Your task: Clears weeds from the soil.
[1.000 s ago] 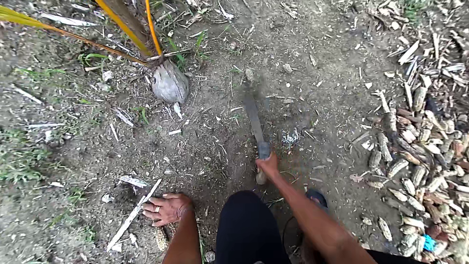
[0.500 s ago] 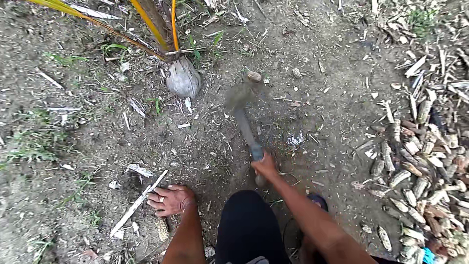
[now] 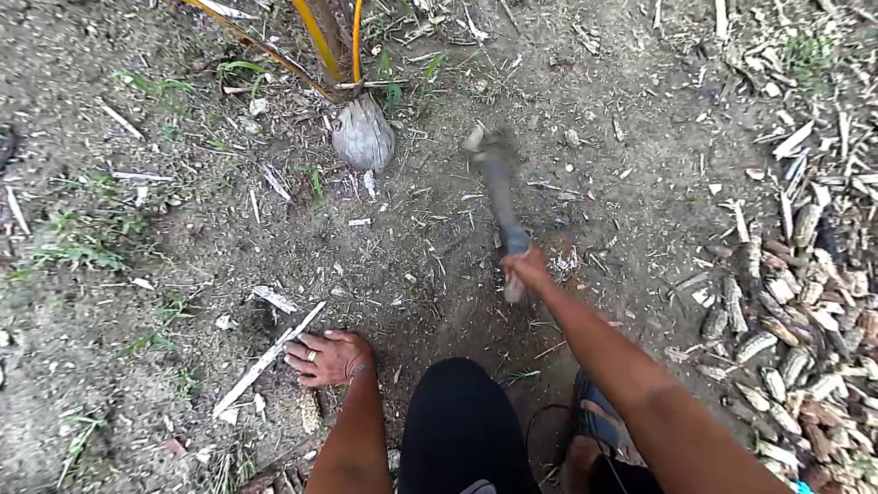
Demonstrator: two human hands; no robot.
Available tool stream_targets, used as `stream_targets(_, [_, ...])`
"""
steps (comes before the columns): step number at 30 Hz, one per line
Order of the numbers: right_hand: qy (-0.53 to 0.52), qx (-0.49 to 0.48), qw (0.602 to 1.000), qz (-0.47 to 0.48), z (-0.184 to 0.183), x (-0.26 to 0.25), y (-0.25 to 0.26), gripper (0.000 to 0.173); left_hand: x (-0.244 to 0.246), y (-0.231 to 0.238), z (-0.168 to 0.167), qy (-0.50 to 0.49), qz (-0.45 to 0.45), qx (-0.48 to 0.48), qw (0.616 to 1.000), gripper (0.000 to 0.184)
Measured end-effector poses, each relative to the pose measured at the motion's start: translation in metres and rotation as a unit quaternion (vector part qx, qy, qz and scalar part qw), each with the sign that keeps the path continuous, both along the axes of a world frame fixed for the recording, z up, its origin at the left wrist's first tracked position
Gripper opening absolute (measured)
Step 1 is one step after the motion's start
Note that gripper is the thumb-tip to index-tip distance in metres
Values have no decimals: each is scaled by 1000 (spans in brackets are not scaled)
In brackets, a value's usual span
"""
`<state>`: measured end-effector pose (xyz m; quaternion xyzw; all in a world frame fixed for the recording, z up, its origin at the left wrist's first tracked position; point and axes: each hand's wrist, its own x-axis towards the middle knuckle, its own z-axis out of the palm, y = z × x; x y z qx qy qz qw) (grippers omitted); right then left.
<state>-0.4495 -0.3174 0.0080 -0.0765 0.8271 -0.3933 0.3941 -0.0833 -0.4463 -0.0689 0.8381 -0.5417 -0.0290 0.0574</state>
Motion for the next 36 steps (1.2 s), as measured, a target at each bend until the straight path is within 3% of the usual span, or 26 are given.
stream_targets(2, [45, 96, 977, 183, 2, 19, 8, 75, 2, 1, -3, -4, -1, -5, 1000, 61])
stream_targets(5, [102, 134, 955, 245, 11, 19, 25, 78, 1, 0, -1, 2, -4, -4, 1000, 60])
stream_targets(7, [113, 87, 975, 171, 18, 6, 28, 69, 0, 0, 1, 2, -2, -3, 1000, 60])
stream_targets(9, [74, -6, 997, 6, 21, -2, 15, 60, 0, 1, 1, -1, -2, -11, 1000, 60])
stream_targets(11, [12, -101, 981, -168, 16, -7, -17, 54, 0, 1, 1, -6, -1, -13, 1000, 60])
stream_targets(13, [-27, -137, 965, -221, 9, -9, -48, 43, -1, 1, 1, -3, 0, -10, 1000, 60])
stream_targets(14, [-27, -115, 977, -176, 4, -6, -55, 42, -1, 1, 0, -3, 0, -10, 1000, 60])
stream_targets(16, [7, -9, 1000, 17, 3, 4, -56, 61, -2, 1, 1, 0, -2, -6, 1000, 60])
stream_targets(18, [57, 88, 979, 175, 9, 10, -50, 80, -1, 1, 1, 2, -1, -11, 1000, 60])
stream_targets(20, [95, 123, 963, 221, 21, 6, -41, 80, 0, 2, 1, 3, -2, -13, 1000, 60])
stream_targets(22, [114, 107, 969, 193, 32, -7, -41, 68, -2, 0, 2, 4, 0, -15, 1000, 60])
stream_targets(25, [52, -25, 998, 8, 32, -7, -62, 58, -1, 2, 0, -9, 3, -14, 1000, 59])
stream_targets(27, [-15, -105, 988, -112, 27, 4, -93, 53, 0, 1, 0, -10, 6, -9, 1000, 59])
stream_targets(28, [-35, -114, 985, -121, 25, 11, -106, 49, -1, 1, 0, -11, 8, -9, 1000, 59])
stream_targets(31, [-31, -33, 998, 52, 12, 27, -109, 59, -1, 1, 0, -15, 8, -9, 1000, 59])
stream_targets(33, [18, 45, 984, 170, 13, 21, -92, 72, -3, 2, 0, -15, 6, -9, 1000, 59])
stream_targets(36, [111, 111, 954, 255, 25, -12, -61, 74, -1, 0, 0, -14, 7, -12, 1000, 59])
